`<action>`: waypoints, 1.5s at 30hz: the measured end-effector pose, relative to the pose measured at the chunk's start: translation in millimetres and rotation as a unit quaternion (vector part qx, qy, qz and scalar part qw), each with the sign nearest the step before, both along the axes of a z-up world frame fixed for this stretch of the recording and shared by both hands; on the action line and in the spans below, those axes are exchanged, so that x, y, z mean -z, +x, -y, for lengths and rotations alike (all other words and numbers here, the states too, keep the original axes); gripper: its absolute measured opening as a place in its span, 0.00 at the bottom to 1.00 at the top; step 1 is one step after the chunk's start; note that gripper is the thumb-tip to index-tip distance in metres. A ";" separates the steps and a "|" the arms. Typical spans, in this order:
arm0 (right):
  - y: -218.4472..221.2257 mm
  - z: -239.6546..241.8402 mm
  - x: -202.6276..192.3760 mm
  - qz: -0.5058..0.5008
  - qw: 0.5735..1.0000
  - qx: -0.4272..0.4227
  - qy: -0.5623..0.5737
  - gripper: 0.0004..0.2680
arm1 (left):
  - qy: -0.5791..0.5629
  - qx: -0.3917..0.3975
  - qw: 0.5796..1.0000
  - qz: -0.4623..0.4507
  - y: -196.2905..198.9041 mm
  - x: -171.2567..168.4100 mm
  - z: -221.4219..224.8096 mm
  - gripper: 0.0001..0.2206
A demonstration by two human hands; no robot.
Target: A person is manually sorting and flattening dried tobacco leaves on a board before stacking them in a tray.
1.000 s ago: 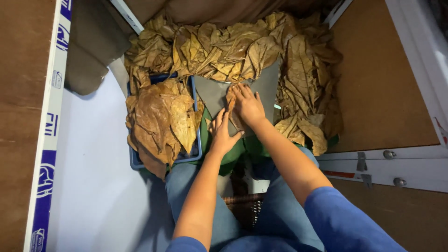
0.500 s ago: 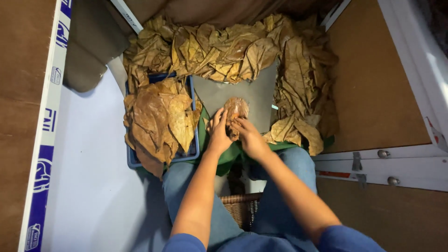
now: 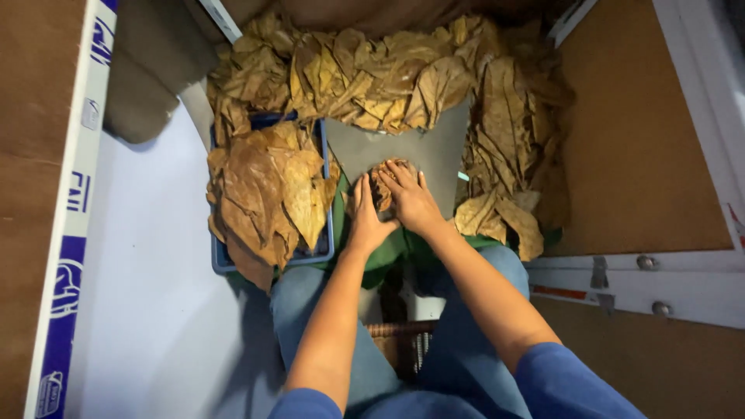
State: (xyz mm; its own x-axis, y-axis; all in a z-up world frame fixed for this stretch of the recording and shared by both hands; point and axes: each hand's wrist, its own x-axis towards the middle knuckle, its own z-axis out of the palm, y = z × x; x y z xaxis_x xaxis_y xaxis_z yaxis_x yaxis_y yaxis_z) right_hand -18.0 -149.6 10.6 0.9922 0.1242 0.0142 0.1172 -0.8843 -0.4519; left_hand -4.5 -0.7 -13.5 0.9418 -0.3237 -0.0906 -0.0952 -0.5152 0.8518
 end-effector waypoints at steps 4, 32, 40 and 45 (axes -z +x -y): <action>17.4 1.8 -2.1 -0.008 0.999 -0.004 -0.043 0.22 | -0.027 0.005 1.000 0.002 6.5 10.8 -1.2 0.56; -51.3 -3.2 -10.6 -0.001 0.996 -0.012 0.086 0.21 | -0.002 0.010 0.999 0.040 7.8 29.0 -1.7 0.55; -4.0 8.5 -6.3 -0.017 0.999 -0.047 -0.006 0.20 | -0.010 0.005 1.000 -0.002 -0.1 -4.5 -2.3 0.56; 15.2 4.6 -7.5 -0.030 0.998 -0.016 -0.062 0.22 | -0.008 0.017 1.000 -0.002 -1.7 -7.8 -3.9 0.58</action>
